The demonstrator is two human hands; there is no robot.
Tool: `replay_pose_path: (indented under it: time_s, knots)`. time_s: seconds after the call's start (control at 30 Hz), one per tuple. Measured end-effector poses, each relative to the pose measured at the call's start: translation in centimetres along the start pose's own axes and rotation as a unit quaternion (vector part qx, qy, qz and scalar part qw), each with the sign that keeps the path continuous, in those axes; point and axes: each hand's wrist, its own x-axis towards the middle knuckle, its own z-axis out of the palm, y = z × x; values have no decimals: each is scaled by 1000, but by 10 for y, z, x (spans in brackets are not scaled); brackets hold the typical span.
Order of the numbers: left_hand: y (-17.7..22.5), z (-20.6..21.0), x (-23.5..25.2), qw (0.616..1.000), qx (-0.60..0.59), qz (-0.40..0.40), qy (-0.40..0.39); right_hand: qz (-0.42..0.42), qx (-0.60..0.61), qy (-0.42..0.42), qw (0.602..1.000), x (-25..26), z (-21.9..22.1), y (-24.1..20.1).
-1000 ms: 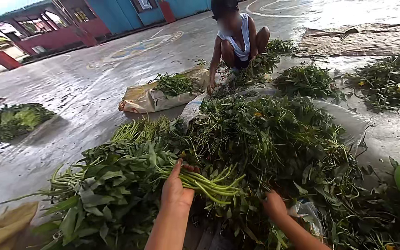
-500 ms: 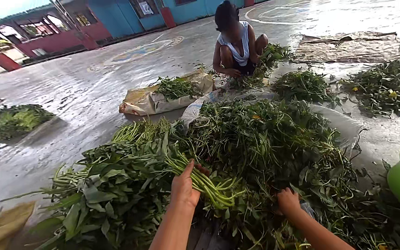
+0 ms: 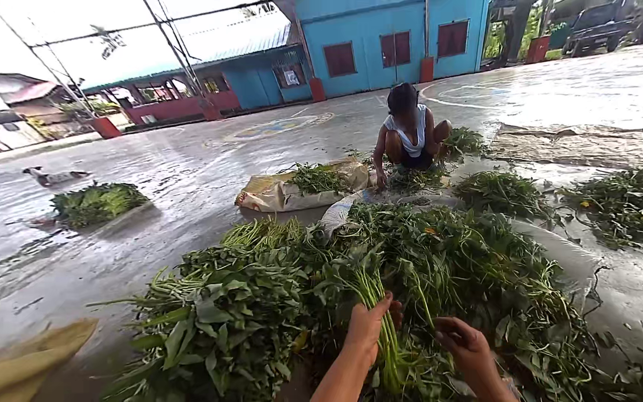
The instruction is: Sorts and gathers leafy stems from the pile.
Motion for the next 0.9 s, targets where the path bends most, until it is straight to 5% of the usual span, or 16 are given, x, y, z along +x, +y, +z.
replay_pose_path:
  time_s: [0.1,0.33,0.43,0.53,0.6,0.73,0.83,0.9]
  knots:
    - [-5,1,-2,1000,16,10,-13,-71,-34,5,997,-6,23,-7]
    - [-9,-5,-4,999,31,-6,10,-71,-110,-71,989,-13,27,-22]
    - [-11,-6,-1,998,53,-18,1,53,-18,-128,990,-8,29,-21]
    - [-13,-2,-4,991,129,-2,-22,266,74,-50,960,11,48,-37]
    - [-17,3,-7,986,167,16,-26,324,139,53,934,24,65,-50]
    - [-19,2,-4,988,149,37,27,231,164,204,937,32,90,-52]
    - [-13,-7,6,986,123,60,96,74,-18,86,993,13,78,-28]
    - [-5,-16,12,984,102,68,129,3,-210,-26,977,-3,53,-18]
